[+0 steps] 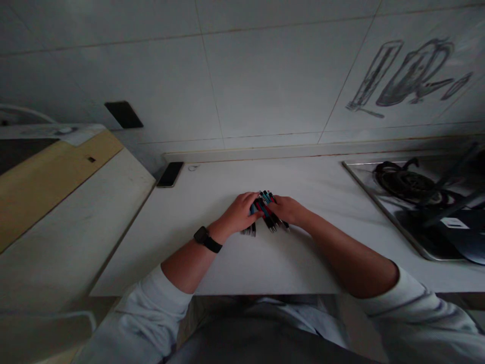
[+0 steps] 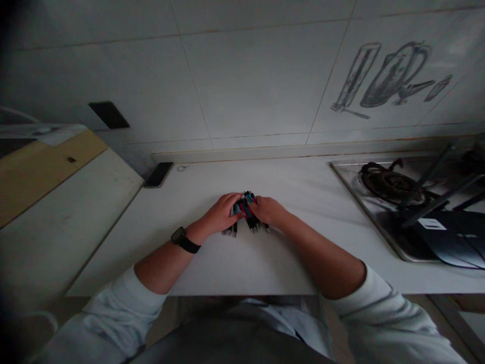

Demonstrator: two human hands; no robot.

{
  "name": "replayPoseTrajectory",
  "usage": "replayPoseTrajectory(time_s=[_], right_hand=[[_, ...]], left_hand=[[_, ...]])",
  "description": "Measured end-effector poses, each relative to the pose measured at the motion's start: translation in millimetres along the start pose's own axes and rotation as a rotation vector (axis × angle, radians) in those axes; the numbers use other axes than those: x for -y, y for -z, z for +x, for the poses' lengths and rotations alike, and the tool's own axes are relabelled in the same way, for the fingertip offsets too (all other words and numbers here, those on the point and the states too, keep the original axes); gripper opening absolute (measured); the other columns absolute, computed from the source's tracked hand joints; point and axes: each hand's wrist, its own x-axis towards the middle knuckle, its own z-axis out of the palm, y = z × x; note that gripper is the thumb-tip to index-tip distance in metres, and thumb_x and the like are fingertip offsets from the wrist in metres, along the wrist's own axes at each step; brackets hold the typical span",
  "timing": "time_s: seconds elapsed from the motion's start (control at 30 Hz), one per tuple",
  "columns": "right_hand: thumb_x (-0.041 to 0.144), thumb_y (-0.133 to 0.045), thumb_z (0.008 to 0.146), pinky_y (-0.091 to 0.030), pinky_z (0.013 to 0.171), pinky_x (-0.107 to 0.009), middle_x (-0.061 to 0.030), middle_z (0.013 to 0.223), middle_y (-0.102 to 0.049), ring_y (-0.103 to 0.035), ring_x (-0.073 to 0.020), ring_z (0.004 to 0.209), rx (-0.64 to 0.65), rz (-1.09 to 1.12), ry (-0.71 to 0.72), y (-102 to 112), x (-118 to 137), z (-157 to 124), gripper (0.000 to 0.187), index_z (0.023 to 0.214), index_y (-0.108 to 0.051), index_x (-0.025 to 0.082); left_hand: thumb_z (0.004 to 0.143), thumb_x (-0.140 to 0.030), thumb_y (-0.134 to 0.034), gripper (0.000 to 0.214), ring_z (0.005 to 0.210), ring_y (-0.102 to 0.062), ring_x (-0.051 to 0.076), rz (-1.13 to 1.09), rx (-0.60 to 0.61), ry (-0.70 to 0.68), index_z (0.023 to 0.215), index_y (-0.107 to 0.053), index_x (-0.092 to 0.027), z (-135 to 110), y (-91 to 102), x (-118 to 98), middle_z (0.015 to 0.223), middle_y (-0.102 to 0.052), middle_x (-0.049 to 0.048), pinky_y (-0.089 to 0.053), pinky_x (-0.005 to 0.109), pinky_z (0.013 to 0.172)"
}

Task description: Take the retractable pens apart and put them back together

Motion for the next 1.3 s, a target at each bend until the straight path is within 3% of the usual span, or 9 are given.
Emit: replayPoseTrajectory(time_s=[0.1, 0.23, 0.37, 0.53, 0.67, 0.83, 1.0, 1.13, 1.3], right_hand=[[0.033, -0.031, 0.106, -0.046, 0.078, -0.027, -0.0145, 0.106, -0.077, -0.072, -0.0235, 0.097, 0.002, -0.008, -0.011, 5, 0, -4, 0.042, 0.113, -0.068, 0.015], [0.032, -0.035, 0.104, -0.047, 0.089, -0.032, -0.0228, 0.121, -0.072, -0.069, -0.0293, 0.11, -0.078, -0.136, -0.046, 6, -6, -5, 0.042, 0.122, -0.066, 0.01], [0.031, -0.035, 0.103, -0.049, 0.087, -0.035, -0.0247, 0.12, -0.072, -0.07, -0.0319, 0.109, -0.02, -0.232, -0.041, 3, -11, -2, 0.044, 0.12, -0.068, 0.009], [0.034, -0.038, 0.103, -0.048, 0.088, -0.032, -0.0218, 0.116, -0.074, -0.071, -0.0299, 0.107, -0.037, -0.191, -0.048, 6, -13, -1, 0.042, 0.113, -0.071, 0.011], [0.032, -0.036, 0.103, -0.048, 0.087, -0.032, -0.0222, 0.116, -0.074, -0.071, -0.0297, 0.108, -0.123, -0.15, -0.129, 10, -17, 1, 0.042, 0.118, -0.068, 0.01], [0.034, -0.035, 0.104, -0.049, 0.086, -0.034, -0.0238, 0.117, -0.073, -0.071, -0.0311, 0.107, -0.116, -0.174, -0.156, 10, -20, 0, 0.043, 0.124, -0.064, 0.009], [0.036, -0.036, 0.104, -0.051, 0.089, -0.038, -0.023, 0.119, -0.073, -0.071, -0.0321, 0.108, -0.042, -0.268, -0.067, 4, -18, -5, 0.043, 0.124, -0.066, 0.011], [0.034, -0.036, 0.104, -0.048, 0.097, -0.037, -0.0233, 0.122, -0.071, -0.068, -0.0308, 0.115, -0.079, -0.277, 0.013, 4, -18, -4, 0.044, 0.122, -0.068, 0.01], [0.034, -0.034, 0.103, -0.051, 0.089, -0.038, -0.0239, 0.116, -0.073, -0.07, -0.0334, 0.109, -0.148, -0.204, -0.171, 10, -20, -1, 0.045, 0.118, -0.069, 0.009]], left_hand=[[0.092, -0.035, -0.071, 0.059, 0.136, -0.053, 0.031, 0.041, -0.002, 0.001, 0.145, -0.05, -0.018, 0, -2.0, 0, 0.144, -0.058, 0.017, -0.043, 0.051, 0.118], [0.094, -0.041, -0.068, 0.062, 0.139, -0.051, 0.031, 0.058, 0.028, 0.01, 0.148, -0.048, -0.018, -2, -5.8, 3, 0.148, -0.055, 0.0177, -0.043, 0.052, 0.119], [0.095, -0.043, -0.066, 0.064, 0.144, -0.046, 0.031, 0.058, 0.053, 0.009, 0.151, -0.044, -0.018, -2, -8.3, 5, 0.153, -0.05, 0.0183, -0.039, 0.053, 0.121], [0.097, -0.043, -0.064, 0.062, 0.146, -0.045, 0.029, 0.046, 0.059, 0.0, 0.15, -0.045, -0.017, -3, -8.0, 3, 0.154, -0.049, 0.0186, -0.038, 0.051, 0.123], [0.098, -0.044, -0.061, 0.062, 0.147, -0.043, 0.03, 0.051, 0.072, 0.01, 0.151, -0.045, -0.019, -4, -7.2, 1, 0.155, -0.049, 0.0174, -0.037, 0.052, 0.123], [0.097, -0.044, -0.062, 0.061, 0.145, -0.045, 0.03, 0.075, 0.082, 0.004, 0.151, -0.046, -0.02, -3, -6.3, 0, 0.153, -0.05, 0.0171, -0.038, 0.053, 0.122], [0.096, -0.044, -0.063, 0.062, 0.147, -0.042, 0.03, 0.08, 0.097, -0.006, 0.151, -0.047, -0.02, -3, -5.4, 0, 0.154, -0.05, 0.0164, -0.036, 0.053, 0.123], [0.096, -0.045, -0.064, 0.063, 0.147, -0.042, 0.03, 0.1, 0.107, 0.006, 0.15, -0.048, -0.017, -4, -5.2, -1, 0.155, -0.049, 0.0173, -0.035, 0.05, 0.124], [0.096, -0.046, -0.064, 0.064, 0.147, -0.042, 0.03, 0.127, 0.131, 0.013, 0.15, -0.048, -0.016, -3, -3.7, -3, 0.156, -0.048, 0.0176, -0.035, 0.049, 0.124]])
